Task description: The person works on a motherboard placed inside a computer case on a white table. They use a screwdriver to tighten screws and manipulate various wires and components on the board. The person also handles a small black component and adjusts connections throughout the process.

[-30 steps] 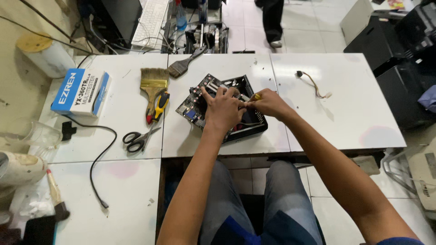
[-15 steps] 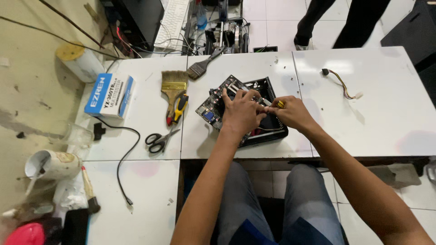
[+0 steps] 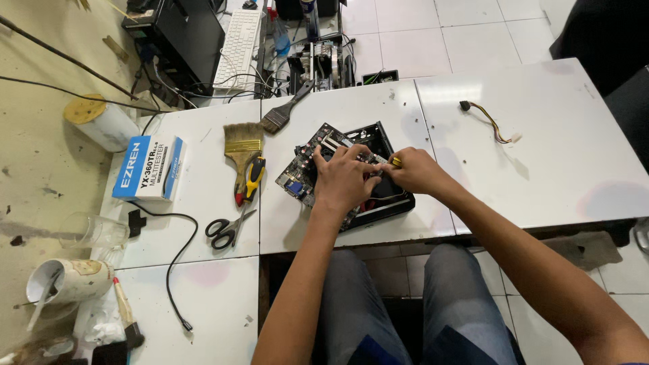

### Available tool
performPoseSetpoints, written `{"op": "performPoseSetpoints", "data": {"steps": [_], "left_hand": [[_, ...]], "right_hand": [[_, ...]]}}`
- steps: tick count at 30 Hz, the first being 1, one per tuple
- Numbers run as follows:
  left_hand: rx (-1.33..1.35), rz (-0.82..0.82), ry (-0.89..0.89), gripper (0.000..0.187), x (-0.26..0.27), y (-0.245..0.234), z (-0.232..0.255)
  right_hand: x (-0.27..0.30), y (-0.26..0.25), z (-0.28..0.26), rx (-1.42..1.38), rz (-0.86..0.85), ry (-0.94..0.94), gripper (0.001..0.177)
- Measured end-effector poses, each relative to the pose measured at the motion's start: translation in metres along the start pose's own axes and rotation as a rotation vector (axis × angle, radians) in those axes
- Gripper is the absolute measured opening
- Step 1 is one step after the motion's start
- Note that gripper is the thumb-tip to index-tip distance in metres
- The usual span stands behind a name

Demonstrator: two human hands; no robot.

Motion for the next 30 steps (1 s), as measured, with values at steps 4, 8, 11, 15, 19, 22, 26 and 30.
{"op": "performPoseSetpoints", "data": {"steps": [4,8,11,15,19,22,26,30], "left_hand": [[0.006,-0.002,0.011,0.016,0.002,-0.007,0.003],[0.014,-0.03,0.005,0.015,0.004,-0.013,0.005],[0.008,-0.06,0.008,0.016,0.004,-0.016,0.007],[-0.172,-0.092,-0.004,0.02,-0.008,0.017,0.01],[-0.221,-0.125,0.022,0.047,-0.01,0.014,0.011],[-0.095,-0.09,0.007,0.022,0.001,-0.007,0.007],[0.003,-0.051,-0.007,0.018,0.007,-0.014,0.002],[0.078,-0.036,-0.011,0.02,0.008,-0.021,0.002]], "right_hand": [[0.005,-0.001,-0.001,-0.063,0.025,0.004,0.023],[-0.001,0.01,0.023,-0.197,0.074,0.026,0.022],[-0.002,0.012,0.027,-0.296,0.108,0.001,0.02],[0.016,-0.027,-0.016,-0.712,0.189,-0.091,0.022],[0.024,-0.04,-0.078,-0.609,0.189,-0.209,0.022],[0.024,-0.037,-0.066,-0.453,0.19,-0.214,0.02],[0.048,-0.047,-0.035,-0.474,0.235,-0.149,0.019],[0.06,-0.056,0.019,-0.471,0.296,-0.019,0.024]]}}
Point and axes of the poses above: each hand's wrist, its own x-axis away from the middle knuckle, its own y-axis out of the palm, z = x × y, the point moved 10 cm from there along -x, towards the middle knuckle, and after that the axes turned 8 degrees about -y, right-handed, at the moved point
